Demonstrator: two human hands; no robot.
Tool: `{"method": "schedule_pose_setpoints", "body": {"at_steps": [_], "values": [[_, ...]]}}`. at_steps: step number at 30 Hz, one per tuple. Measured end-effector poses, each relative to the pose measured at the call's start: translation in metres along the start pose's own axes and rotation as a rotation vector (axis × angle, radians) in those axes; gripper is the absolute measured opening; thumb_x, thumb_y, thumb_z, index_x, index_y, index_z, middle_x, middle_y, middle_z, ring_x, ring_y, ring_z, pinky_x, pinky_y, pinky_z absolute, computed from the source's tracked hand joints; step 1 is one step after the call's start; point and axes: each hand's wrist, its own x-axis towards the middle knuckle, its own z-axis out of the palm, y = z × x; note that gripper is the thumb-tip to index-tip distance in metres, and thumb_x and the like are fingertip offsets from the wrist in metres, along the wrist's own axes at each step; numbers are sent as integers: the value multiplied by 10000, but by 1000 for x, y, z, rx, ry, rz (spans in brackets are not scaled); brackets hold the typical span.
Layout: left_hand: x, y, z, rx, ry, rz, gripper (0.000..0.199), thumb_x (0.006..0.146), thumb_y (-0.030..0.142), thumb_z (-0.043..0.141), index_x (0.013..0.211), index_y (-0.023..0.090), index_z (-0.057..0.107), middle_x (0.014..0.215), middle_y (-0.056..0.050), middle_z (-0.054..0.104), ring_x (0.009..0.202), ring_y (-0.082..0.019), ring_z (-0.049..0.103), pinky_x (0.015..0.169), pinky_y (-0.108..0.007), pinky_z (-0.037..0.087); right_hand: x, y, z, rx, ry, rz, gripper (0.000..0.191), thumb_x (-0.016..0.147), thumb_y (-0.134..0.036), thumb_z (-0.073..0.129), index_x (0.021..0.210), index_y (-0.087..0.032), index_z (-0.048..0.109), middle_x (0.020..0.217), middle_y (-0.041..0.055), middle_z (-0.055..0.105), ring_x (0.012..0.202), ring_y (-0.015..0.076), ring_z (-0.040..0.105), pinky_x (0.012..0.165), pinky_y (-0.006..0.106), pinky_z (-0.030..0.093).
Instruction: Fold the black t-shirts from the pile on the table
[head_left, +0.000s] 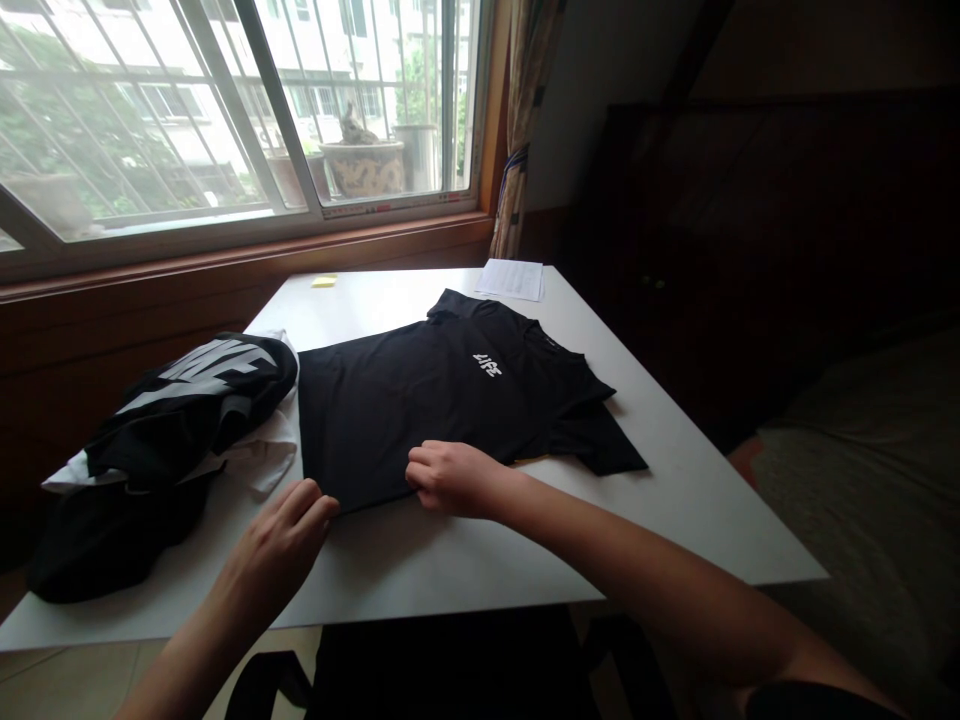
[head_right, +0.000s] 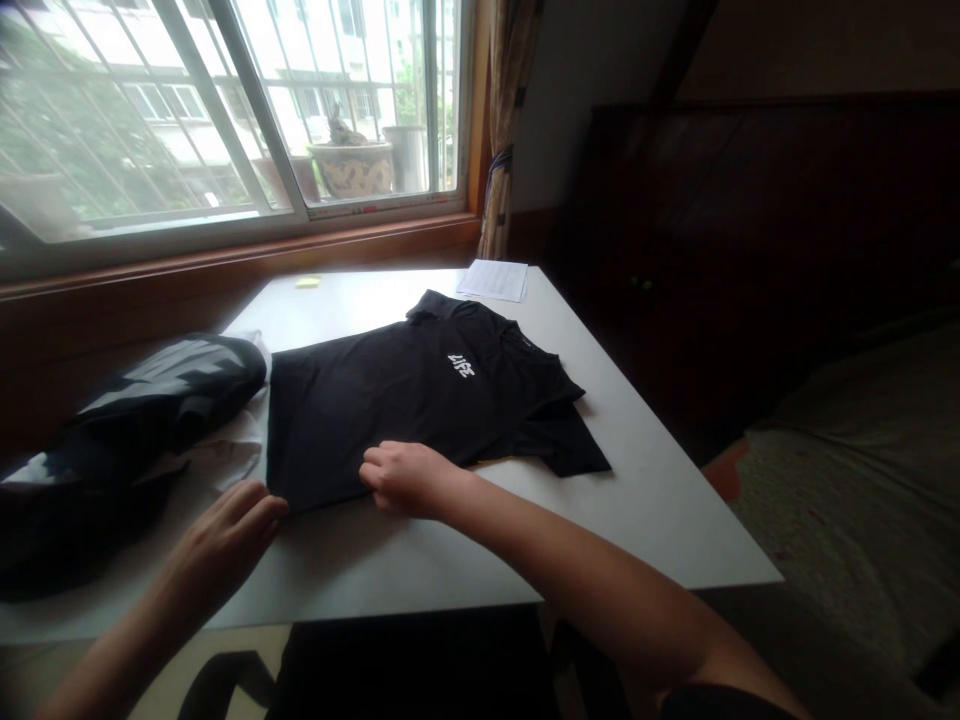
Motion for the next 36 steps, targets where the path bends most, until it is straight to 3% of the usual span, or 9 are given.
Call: {"method": "schedule_pose_setpoints", "body": {"at_steps": [4,8,15,19,21,24,30,36], "values": [[-10,-2,14,-1,0,-31,181,974,83,439,940,195,578,874,-30,505,766,-178,511,695,-303,416,-8,-9,10,-144,90,-46,86,951,-143,514,906,-164,584,897,61,567,807,199,493,714,324,413],[-16,-5,26,7,-81,-69,188,951,71,451,961,195,592,879,-30,524,731,-175,519,665,-305,418,-13,-17,23,-215,157,-62,186,967,-55,439,898,-164,573,883,59,551,786,203,472,720,336,412],[5,12,13,0,-149,-36,288,898,132,581,1172,218,602,1001,-61,590,877,-217,550,764,-345,467,-17,-20,33,-137,185,-37,217,985,-48,427,892,-167,583,878,70,563,794,209,478,755,337,436],[30,29,15,11,-131,13,186,917,193,643,1101,201,616,998,-71,602,865,-226,535,765,-363,468,-17,-16,36,-43,231,14,175,987,-82,476,883,-178,579,897,70,584,832,211,498,786,331,441],[39,32,21,31,-139,27,105,918,130,620,1001,194,622,946,-59,599,837,-219,529,749,-354,461,-17,-14,36,-2,259,40,157,990,-103,493,882,-185,572,894,66,590,845,210,505,791,328,439],[43,31,27,53,-146,18,167,904,27,559,874,186,599,865,-41,571,783,-201,516,709,-331,440,-19,-13,35,28,299,64,132,986,-125,518,879,-189,560,869,53,585,836,207,502,801,324,429],[36,26,19,76,-44,74,243,945,31,488,773,181,572,817,-43,542,712,-182,459,649,-321,382,-17,-12,34,75,327,97,59,952,-144,587,926,-189,558,892,46,589,862,211,498,818,323,422],[32,24,14,54,101,124,231,985,80,483,838,182,628,800,-37,559,715,-173,450,656,-311,376,-10,-7,33,29,290,116,86,938,-151,604,872,-199,576,906,54,568,900,222,484,845,338,419]]}}
